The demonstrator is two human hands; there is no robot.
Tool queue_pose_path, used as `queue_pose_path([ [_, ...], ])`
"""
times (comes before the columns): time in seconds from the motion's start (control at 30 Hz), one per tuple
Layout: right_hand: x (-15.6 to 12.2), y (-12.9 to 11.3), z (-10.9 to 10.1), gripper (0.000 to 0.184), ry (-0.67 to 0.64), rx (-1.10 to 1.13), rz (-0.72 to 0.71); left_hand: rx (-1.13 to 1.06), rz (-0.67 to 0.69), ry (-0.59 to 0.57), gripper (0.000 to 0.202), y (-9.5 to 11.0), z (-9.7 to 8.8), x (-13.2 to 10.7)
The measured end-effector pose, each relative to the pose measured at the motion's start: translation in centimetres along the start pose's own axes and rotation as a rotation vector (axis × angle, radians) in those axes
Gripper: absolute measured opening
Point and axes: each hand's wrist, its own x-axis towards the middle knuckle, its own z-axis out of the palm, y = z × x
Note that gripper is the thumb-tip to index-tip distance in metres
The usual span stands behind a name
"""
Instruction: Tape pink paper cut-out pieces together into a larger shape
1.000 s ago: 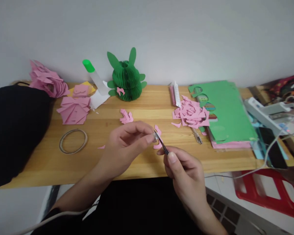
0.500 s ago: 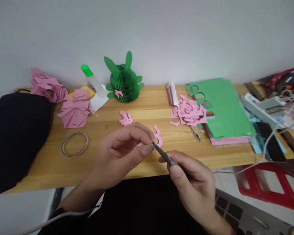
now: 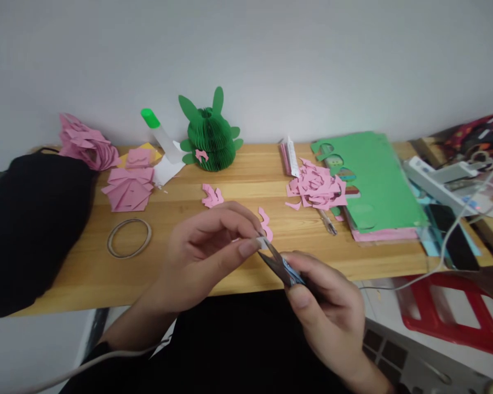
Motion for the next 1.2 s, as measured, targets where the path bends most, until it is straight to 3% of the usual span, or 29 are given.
queue_pose_path([
  [0.33, -0.2, -0.6, -0.1, 0.023, 0.014, -0.199, -0.049, 0.115, 0.068, 0.05, 0.005, 0.2, 0.4, 0.3],
  [0.6, -0.7, -0.1, -0.1, 0.023, 0.001, -0.204, -0.013, 0.27, 0.188, 0.074, 0.011, 0.5, 0.5, 0.1],
  [0.73, -1.2, 0.7, -0.1, 0.022, 0.014, -0.097, 0.033, 0.211, 0.148, 0.08, 0.01, 0.4, 0.5, 0.1],
  [0.87, -1.2, 1.6, 0.0, 0.022, 0.111, 0.083, 0.129, 0.099, 0.041, 0.126, 0.007, 0.1, 0.7, 0.3],
  [1.03, -0.9, 1.9, 0.3, 0.025, 0.027, 0.161, 0.204, 0.034, -0.052, 0.212, 0.005, -0.3, 0.9, 0.6],
  [1.2, -0.7, 1.8, 0.6, 0.027, 0.048, 0.177, 0.237, 0.039, -0.066, 0.228, 0.005, -0.4, 1.3, 0.6],
])
